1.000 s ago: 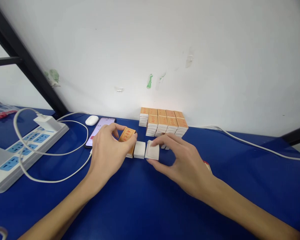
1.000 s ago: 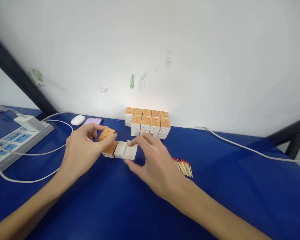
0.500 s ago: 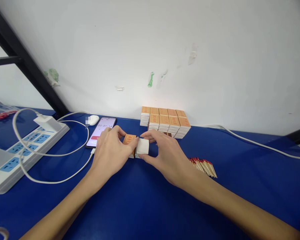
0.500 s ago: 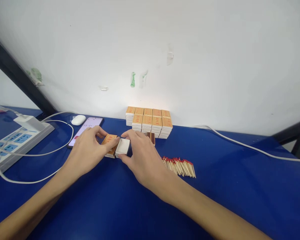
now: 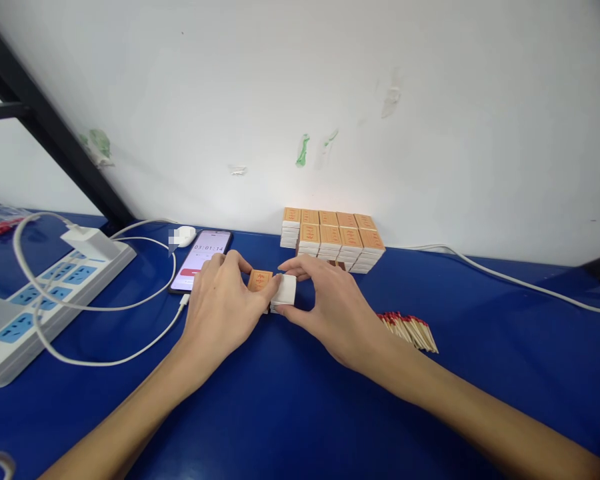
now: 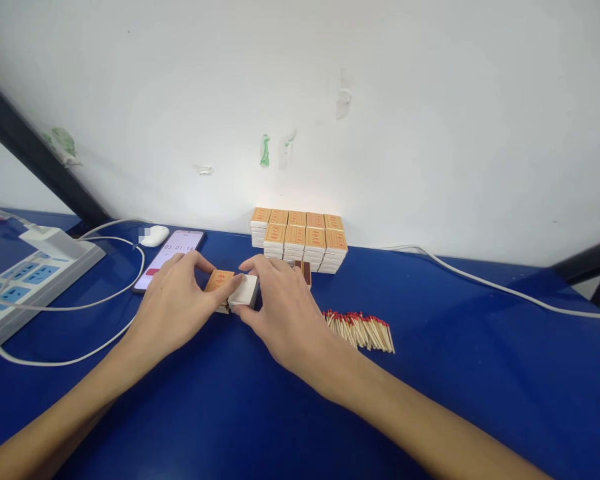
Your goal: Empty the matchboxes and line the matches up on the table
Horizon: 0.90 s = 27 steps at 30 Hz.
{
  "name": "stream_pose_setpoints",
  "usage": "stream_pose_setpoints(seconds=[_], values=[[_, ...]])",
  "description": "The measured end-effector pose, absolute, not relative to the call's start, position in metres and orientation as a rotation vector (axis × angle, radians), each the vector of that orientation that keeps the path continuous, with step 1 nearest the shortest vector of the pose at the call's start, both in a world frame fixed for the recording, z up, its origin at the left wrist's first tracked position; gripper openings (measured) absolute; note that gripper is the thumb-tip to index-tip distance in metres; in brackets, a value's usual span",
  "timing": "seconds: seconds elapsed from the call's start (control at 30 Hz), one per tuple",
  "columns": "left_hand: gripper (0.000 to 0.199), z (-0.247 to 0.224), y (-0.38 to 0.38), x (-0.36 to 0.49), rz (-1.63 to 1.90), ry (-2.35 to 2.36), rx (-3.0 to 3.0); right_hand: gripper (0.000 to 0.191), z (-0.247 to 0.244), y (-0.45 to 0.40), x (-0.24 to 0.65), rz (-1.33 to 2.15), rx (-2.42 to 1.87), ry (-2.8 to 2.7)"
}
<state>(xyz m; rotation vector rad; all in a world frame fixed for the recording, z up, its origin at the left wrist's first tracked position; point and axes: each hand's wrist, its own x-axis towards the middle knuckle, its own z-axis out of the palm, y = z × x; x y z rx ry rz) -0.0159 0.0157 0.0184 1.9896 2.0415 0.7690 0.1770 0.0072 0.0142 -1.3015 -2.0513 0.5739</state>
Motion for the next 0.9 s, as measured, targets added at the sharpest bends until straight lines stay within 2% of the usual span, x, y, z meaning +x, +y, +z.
stream_pose_setpoints(seconds=[0.33, 0.53, 0.67, 0.9], values=[[0.050, 0.021, 0.014, -0.016, 0.853, 1.908, 1.795, 0.043, 0.015, 0.009, 0.176, 0.569, -1.272, -2.040], [0.070, 0.019, 0.012, -0.014, 1.008, 1.750, 1.547, 0.046, 0.011, 0.010, 0.175, 0.562, -1.272, -2.071], [0.068, 0.013, 0.007, -0.011, 1.108, 1.588, 1.308, 0.046, 0.012, 0.008, 0.176, 0.567, -1.278, -2.068], [0.063, -0.001, 0.005, -0.008, 1.213, 1.528, 1.266, 0.047, 0.008, 0.010, 0.176, 0.590, -1.293, -2.085]])
